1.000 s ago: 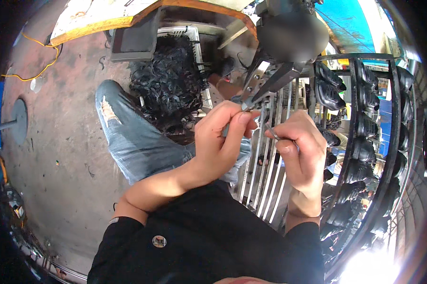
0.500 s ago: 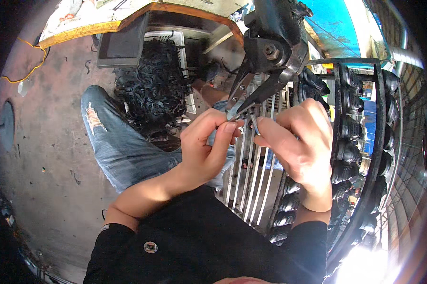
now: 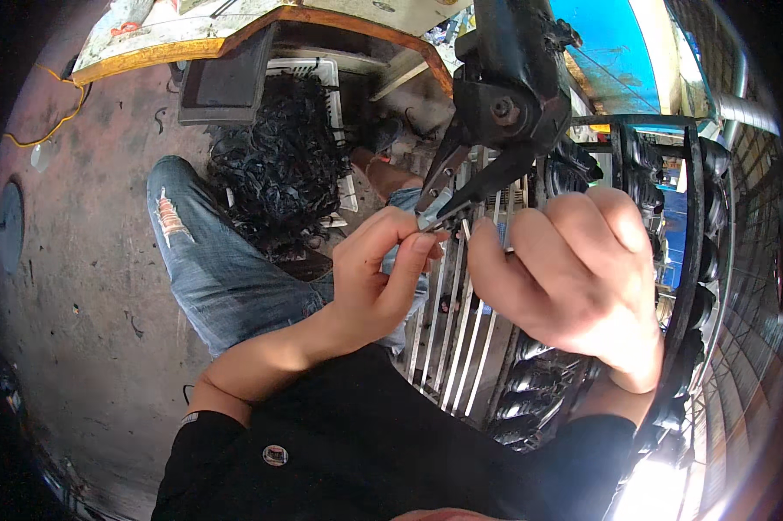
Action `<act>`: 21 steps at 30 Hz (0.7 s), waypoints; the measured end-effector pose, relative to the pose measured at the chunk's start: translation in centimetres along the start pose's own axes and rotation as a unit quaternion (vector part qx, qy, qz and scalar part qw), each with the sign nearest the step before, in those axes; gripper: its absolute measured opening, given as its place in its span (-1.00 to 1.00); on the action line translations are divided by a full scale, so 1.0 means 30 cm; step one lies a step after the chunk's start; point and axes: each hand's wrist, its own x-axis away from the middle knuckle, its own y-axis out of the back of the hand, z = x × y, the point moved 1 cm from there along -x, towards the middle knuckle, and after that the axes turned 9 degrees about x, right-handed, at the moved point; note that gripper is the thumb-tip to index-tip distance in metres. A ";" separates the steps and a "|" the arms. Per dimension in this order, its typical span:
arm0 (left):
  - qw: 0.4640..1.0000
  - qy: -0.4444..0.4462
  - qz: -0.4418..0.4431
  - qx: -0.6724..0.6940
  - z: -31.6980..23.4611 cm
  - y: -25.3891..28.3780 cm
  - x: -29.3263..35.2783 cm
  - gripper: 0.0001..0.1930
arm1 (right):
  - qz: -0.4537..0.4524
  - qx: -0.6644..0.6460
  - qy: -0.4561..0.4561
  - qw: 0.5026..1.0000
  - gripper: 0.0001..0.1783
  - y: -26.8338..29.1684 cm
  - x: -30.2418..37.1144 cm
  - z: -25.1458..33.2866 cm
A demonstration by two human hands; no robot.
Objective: Replacing a small component on a shoe manufacturing machine and checking finished shoes.
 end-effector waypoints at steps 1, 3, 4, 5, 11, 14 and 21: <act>1.000 -0.013 0.006 -0.011 -0.004 -0.001 -0.005 -0.87 | 0.000 0.000 0.000 1.000 -0.59 0.004 -0.006 -0.006; 0.999 -0.026 0.012 -0.023 -0.015 0.001 -0.009 -0.87 | 0.003 0.019 0.042 0.999 -0.59 0.010 -0.020 -0.009; 0.999 -0.028 0.012 -0.029 -0.021 0.003 -0.011 -0.87 | 0.030 0.025 0.059 0.997 -0.60 0.026 -0.032 -0.013; 0.999 -0.031 0.011 -0.037 -0.024 0.006 -0.012 -0.87 | 0.029 0.024 0.060 0.998 -0.60 0.026 -0.038 -0.019; 1.000 0.005 0.006 0.002 -0.006 0.002 0.005 -0.87 | 0.042 -0.049 0.053 0.996 -0.63 0.010 -0.019 -0.035; 1.000 0.015 -0.009 0.023 0.007 -0.003 0.009 -0.88 | 0.021 -0.128 0.005 0.992 -0.65 -0.054 0.013 -0.028; 1.000 0.018 -0.003 0.008 -0.005 -0.002 0.011 -0.85 | -0.066 -0.125 -0.084 0.986 -0.73 -0.117 0.046 0.042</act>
